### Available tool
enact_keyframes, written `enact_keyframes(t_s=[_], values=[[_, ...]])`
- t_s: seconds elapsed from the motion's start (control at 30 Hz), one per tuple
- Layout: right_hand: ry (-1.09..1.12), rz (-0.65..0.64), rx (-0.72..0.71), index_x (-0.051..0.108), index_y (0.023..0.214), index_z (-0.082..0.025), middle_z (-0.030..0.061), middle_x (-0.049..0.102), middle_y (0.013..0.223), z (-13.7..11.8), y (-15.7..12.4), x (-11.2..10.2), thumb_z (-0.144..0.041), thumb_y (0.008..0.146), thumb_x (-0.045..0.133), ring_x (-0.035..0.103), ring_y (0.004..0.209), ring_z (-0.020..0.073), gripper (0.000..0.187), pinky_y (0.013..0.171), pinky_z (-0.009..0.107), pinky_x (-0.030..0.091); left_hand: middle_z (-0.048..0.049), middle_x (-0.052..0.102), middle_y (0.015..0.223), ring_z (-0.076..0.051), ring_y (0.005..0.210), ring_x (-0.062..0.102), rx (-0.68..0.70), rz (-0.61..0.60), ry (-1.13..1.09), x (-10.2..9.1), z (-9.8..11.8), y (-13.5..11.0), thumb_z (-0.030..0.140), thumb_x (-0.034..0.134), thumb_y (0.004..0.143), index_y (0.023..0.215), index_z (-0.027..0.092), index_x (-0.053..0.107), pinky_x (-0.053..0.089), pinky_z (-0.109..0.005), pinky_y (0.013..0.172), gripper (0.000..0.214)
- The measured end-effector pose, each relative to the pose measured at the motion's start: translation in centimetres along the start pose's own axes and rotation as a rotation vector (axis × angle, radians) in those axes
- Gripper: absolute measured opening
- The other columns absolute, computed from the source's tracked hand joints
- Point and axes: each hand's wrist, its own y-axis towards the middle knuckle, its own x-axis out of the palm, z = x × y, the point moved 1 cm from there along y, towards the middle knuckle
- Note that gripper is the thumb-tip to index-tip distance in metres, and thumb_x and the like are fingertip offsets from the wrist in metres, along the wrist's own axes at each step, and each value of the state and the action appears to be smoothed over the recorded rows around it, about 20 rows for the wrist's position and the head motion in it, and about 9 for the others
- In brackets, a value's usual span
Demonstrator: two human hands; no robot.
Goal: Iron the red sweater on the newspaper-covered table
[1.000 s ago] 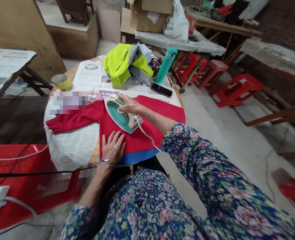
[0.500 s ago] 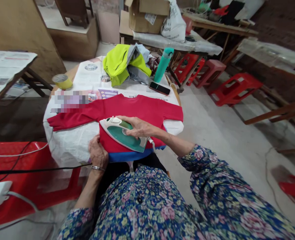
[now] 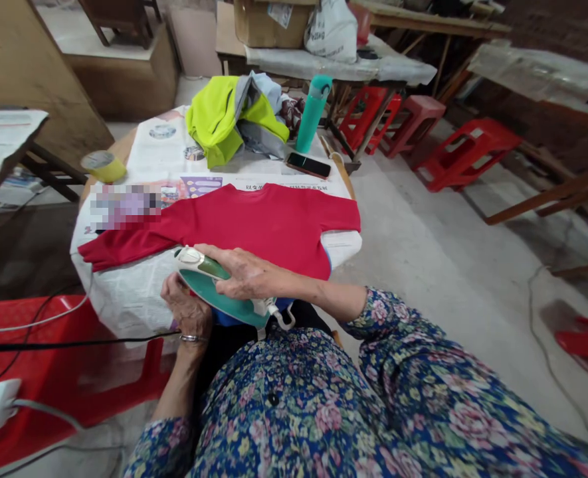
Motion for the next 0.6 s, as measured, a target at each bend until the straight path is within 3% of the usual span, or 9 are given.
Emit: enact_keyframes(t_s=[0.1, 0.23, 0.33, 0.47, 0.6], values=[[0.020, 0.009, 0.026, 0.048, 0.169, -0.022, 0.0098, 0.078, 0.139, 0.4, -0.7, 0.7, -0.023, 0.096, 0.064, 0.075, 0.107, 0.0297, 0.075, 0.098, 0.042, 0.061, -0.0356, 0.052, 0.155, -0.049, 0.153, 0.051, 0.024, 0.033, 0.012, 0.0, -0.2, -0.1, 0.033, 0.063, 0.096, 0.164, 0.009, 0.039, 0.040, -0.079, 0.129, 0.076], [-0.056, 0.034, 0.066, 0.049, 0.168, -0.022, 0.0131, 0.072, 0.153, 1.2, -1.3, 0.7, -0.022, 0.097, 0.063, 0.072, 0.119, 0.0318, 0.072, 0.110, 0.049, 0.057, -0.0326, 0.053, 0.149, -0.045, 0.147, 0.055, 0.065, 0.077, 0.010, 0.0, -0.4, -0.2, 0.016, 0.055, 0.089, 0.160, 0.008, 0.043, 0.043, -0.076, 0.129, 0.072], [-0.122, 0.059, 0.062, 0.047, 0.170, -0.024, 0.0127, 0.072, 0.153, 1.7, -1.9, -0.4, -0.017, 0.098, 0.060, 0.069, 0.122, 0.0324, 0.074, 0.112, 0.051, 0.054, -0.0304, 0.053, 0.149, -0.044, 0.147, 0.055, 0.081, 0.075, 0.012, -0.1, -0.3, -0.2, 0.010, 0.053, 0.082, 0.159, 0.008, 0.046, 0.042, -0.074, 0.131, 0.077], [-0.151, 0.114, 0.138, 0.049, 0.170, -0.020, 0.0123, 0.078, 0.132, 3.3, -3.5, -3.1, -0.016, 0.096, 0.059, 0.070, 0.106, 0.0296, 0.075, 0.098, 0.043, 0.057, -0.0286, 0.054, 0.148, -0.042, 0.150, 0.052, 0.086, 0.038, 0.003, -0.4, 0.0, 0.0, 0.009, 0.052, 0.079, 0.158, 0.006, 0.051, 0.042, -0.069, 0.134, 0.079], [-0.079, 0.263, 0.346, 0.045, 0.174, -0.020, 0.0083, 0.078, 0.110, 5.3, -7.1, -6.2, -0.016, 0.090, 0.061, 0.069, 0.082, 0.0232, 0.086, 0.075, 0.034, 0.057, -0.0265, 0.054, 0.149, -0.040, 0.154, 0.049, 0.052, 0.012, 0.018, -0.5, 0.5, 0.0, 0.009, 0.052, 0.079, 0.155, 0.008, 0.056, 0.045, -0.065, 0.134, 0.076]])
